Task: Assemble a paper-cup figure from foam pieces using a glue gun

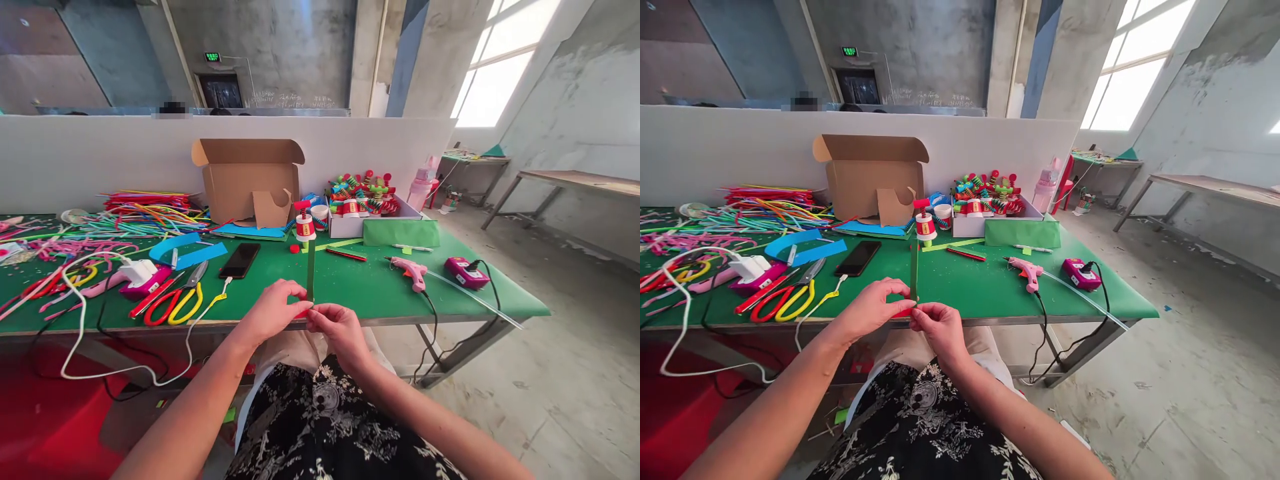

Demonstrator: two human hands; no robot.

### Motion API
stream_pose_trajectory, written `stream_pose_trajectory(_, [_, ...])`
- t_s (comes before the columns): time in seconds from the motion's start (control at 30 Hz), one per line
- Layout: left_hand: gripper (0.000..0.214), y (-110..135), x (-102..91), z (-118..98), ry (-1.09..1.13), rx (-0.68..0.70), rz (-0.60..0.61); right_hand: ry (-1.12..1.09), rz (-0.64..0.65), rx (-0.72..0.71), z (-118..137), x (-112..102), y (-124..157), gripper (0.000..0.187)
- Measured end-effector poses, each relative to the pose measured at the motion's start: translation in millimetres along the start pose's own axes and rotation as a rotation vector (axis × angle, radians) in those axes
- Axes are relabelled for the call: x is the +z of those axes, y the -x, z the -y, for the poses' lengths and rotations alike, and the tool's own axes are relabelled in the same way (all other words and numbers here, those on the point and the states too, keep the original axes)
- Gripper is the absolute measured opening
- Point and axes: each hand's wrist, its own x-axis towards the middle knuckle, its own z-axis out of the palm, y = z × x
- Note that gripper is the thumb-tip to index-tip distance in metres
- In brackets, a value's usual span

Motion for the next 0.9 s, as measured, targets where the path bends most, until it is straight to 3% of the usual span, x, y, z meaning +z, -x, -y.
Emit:
stream_pose_trajectory(0.13, [0.009,-4.0,-4.2,-2.1,0.139,-0.038,0.036,0.002,0.005,0.014,2.3,0.2,1.5,0.031])
stream_pose_trajectory(0.3, [0.013,1.2,-4.4,-3.5,0.059,0.003,0.071,-0.064,-0.004,0.056,1.1,1.1,1.2,0.033])
stream_pose_trajectory(0.63, [0.022,26.9,15.0,0.3,-0.341,0.451,-0.205,-0.163,-0.012,0.047,4.8,-0.9,0.2,0.034])
stream_pose_trajectory(0.9, [0.024,33.6,17.4,2.7,-0.509,0.696,-0.269,-0.271,0.037,0.1,19.2,-3.1,4.8,0.037])
